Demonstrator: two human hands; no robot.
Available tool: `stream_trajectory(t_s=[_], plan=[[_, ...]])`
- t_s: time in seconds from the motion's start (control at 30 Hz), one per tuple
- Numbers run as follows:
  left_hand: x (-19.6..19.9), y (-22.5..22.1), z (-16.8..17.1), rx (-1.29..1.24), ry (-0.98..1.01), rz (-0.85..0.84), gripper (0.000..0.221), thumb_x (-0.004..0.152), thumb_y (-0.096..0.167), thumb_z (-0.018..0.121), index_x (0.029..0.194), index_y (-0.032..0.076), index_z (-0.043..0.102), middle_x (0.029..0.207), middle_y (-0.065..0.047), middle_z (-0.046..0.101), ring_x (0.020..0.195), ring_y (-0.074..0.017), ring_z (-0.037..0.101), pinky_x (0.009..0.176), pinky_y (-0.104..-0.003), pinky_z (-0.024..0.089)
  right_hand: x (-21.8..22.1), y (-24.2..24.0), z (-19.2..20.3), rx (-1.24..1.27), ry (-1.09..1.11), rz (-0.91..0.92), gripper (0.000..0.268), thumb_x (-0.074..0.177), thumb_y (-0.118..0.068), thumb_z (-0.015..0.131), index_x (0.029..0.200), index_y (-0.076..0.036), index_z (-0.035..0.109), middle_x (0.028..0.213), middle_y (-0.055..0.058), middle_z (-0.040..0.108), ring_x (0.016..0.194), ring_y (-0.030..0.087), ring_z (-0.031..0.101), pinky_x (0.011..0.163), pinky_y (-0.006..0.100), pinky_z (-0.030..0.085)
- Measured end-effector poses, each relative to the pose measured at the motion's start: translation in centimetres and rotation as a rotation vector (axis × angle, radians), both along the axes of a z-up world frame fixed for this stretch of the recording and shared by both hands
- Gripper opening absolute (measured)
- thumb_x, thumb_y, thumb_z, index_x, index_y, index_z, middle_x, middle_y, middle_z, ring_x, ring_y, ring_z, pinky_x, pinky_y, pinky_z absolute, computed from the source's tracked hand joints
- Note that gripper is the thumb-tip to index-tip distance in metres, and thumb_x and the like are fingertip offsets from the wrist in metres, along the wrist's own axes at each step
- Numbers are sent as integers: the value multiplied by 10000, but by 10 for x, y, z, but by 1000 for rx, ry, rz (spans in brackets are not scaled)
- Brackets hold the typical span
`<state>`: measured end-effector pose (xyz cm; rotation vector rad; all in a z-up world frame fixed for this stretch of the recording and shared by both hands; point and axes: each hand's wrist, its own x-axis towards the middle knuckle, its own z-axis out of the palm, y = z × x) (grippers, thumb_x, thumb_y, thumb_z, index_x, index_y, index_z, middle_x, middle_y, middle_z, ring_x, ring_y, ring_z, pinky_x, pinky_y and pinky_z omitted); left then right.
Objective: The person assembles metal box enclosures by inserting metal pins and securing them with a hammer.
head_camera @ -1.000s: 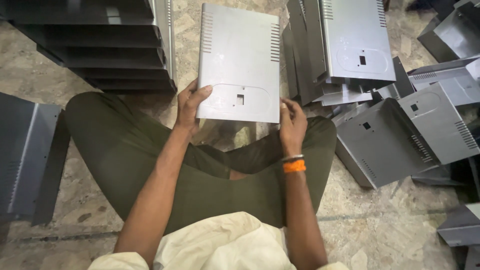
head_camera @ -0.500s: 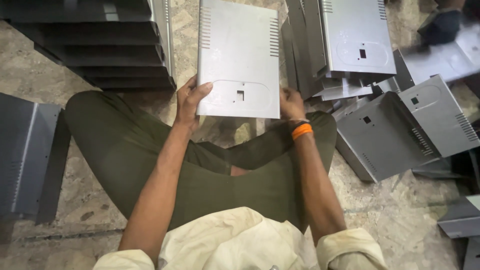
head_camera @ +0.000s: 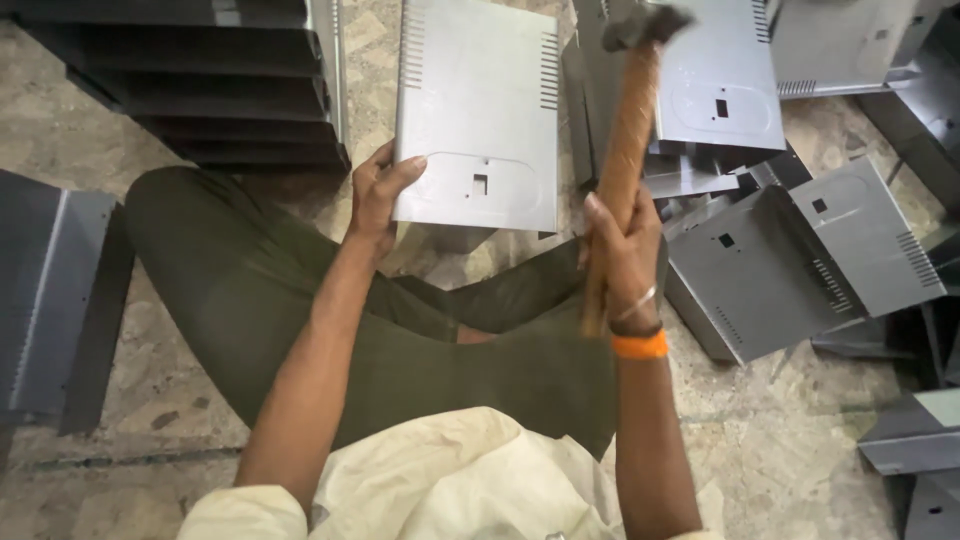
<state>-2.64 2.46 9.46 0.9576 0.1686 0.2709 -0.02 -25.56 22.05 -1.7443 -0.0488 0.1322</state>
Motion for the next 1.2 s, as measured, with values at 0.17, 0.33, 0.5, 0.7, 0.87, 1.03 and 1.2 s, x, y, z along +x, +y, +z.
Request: stream_trajectory(t_s=[0.17,0.33,0.5,0.7,0.87,1.03,1.2], plan=[[-3,-1,2,-36,-13,-10,596,867,208,766,1339,-111,591,1118,-139,716,960,-178,693,879,-302,560,-37,3,27,-55,5,6,245,908,-189,765,1026,-21,633,715,2,602,519,85,557,448,236,450],[0,-1,2,-34,-27,4,598,862,200,767,1342,-106,584,1127,-138,721,971,-173,704,894,-293,565,-54,7,34,-311,-42,64,257,884,-182,808,1001,-4,663,724,-2,585,542,53,501,443,222,388],[-1,-1,-4,-3,12,31,621,868,195,772,1372,-114,583,1158,-137,711,1013,-171,686,913,-292,545,-69,20,28,-223,80,132,312,865,-209,760,1094,-31,645,726,-25,582,489,44,498,410,223,390],[-3,2,1,-28,27,9,632,843,203,774,1362,-100,577,1129,-144,720,982,-188,693,881,-309,554,-72,31,14,-249,185,149,327,855,-208,750,1119,-52,635,707,-21,570,477,57,498,410,229,410],[-4,1,4,-14,32,15,616,842,198,779,1341,-111,594,1119,-144,721,966,-181,694,877,-301,557,-69,27,5,-214,166,155,294,887,-198,754,1086,-17,635,722,-17,565,510,54,520,436,228,424],[-2,1,1,-25,47,35,612,826,183,782,1336,-97,591,1108,-141,727,951,-176,700,868,-289,559,-76,37,19,-194,148,129,261,897,-199,750,1039,-21,621,675,-17,564,493,56,529,423,225,421],[-2,2,0,-9,-9,39,576,841,166,775,1321,-109,613,1081,-142,727,924,-176,694,844,-294,560,-80,47,7,-200,168,36,254,888,-223,741,1031,-59,611,656,-30,548,460,62,493,388,235,390]])
